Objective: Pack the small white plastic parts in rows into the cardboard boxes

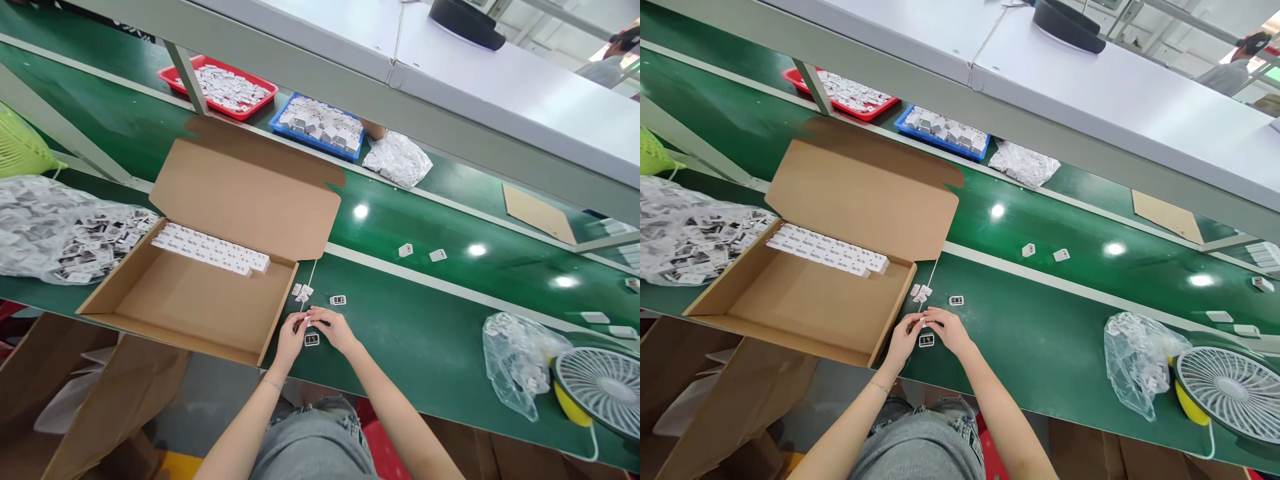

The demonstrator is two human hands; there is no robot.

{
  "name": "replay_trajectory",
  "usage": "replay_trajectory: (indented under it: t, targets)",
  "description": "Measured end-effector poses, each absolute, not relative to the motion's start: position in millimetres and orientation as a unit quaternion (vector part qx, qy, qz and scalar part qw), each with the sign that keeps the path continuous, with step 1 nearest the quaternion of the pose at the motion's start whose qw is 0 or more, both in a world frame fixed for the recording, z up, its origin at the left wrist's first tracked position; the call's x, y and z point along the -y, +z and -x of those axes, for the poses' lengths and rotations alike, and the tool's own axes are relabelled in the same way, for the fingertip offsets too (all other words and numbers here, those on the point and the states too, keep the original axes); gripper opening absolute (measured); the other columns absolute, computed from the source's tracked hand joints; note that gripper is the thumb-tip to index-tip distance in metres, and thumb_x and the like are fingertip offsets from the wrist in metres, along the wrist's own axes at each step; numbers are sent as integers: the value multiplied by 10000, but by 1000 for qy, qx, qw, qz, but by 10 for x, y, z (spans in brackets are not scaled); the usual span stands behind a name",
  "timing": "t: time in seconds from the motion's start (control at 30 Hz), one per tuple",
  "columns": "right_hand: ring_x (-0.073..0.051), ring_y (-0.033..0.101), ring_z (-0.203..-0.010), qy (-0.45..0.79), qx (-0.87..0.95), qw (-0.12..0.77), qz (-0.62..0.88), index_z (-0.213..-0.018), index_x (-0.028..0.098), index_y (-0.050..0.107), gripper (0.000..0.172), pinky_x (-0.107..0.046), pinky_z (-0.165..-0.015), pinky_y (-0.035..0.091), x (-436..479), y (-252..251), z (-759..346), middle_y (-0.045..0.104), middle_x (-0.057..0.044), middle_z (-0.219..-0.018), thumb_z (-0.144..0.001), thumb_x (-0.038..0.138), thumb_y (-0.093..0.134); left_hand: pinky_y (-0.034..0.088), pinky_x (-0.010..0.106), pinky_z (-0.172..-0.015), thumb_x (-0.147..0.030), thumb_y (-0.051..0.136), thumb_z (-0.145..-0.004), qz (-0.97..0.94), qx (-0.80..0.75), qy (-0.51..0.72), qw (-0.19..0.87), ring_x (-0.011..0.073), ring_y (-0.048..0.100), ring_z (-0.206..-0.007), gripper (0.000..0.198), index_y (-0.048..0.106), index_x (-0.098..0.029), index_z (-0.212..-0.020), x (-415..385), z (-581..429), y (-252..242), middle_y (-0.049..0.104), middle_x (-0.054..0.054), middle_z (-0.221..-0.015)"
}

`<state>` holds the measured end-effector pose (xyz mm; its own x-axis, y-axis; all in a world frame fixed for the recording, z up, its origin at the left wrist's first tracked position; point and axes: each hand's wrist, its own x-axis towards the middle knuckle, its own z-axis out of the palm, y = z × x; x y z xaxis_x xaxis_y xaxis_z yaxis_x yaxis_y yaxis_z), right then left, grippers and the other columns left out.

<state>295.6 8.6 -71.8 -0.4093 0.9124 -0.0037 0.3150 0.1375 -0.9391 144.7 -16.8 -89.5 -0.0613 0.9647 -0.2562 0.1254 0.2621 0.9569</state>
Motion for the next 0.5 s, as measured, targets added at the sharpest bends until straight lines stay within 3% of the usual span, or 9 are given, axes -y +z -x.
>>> replay_trajectory:
  t: [0.17,0.23,0.3,0.4,0.5]
  targets:
    - [-184,459,-1163,420,756,257,431,-1044,218,590,242,-370,-978,383,-190,-466,-2946,589,-62,-1142,-828,294,512,410,377,-924,-387,543,-744,-416,-619,393,539,206,541,-1021,371,559,-171,-1046,212,-1375,-896,575,99,-1115]
    - [-170,461,-1147,372,773,249,450,-1110,208,536,284,-339,-977,375,-344,-349,-2890,565,-68,-1156,-842,291,493,379,376,-961,-386,529,-758,-412,-625,400,529,211,480,-1116,447,476,-194,-1158,312,-1316,-856,495,99,-1236]
    - [-162,496,-1082,316,793,180,488,-1101,200,521,249,-310,-935,397,-516,-295,-2790,568,-70,-1103,-870,252,444,365,374,-970,-361,521,-766,-447,-626,398,500,211,436,-1158,476,413,-218,-1208,461,-1270,-795,427,90,-1295]
    - [-189,551,-947,266,818,25,509,-1026,172,537,195,-302,-805,446,-708,-352,-2612,552,-90,-1031,-840,178,478,407,370,-897,-300,548,-736,-525,-632,360,442,197,487,-1041,454,423,-213,-1163,694,-1262,-721,445,89,-1215]
    - [-174,577,-835,255,814,-13,522,-1029,156,518,214,-277,-708,450,-788,-465,-2507,520,-102,-1036,-827,115,458,447,330,-770,-269,556,-714,-553,-638,329,423,158,519,-841,369,463,-194,-1063,799,-1334,-738,480,78,-1089]
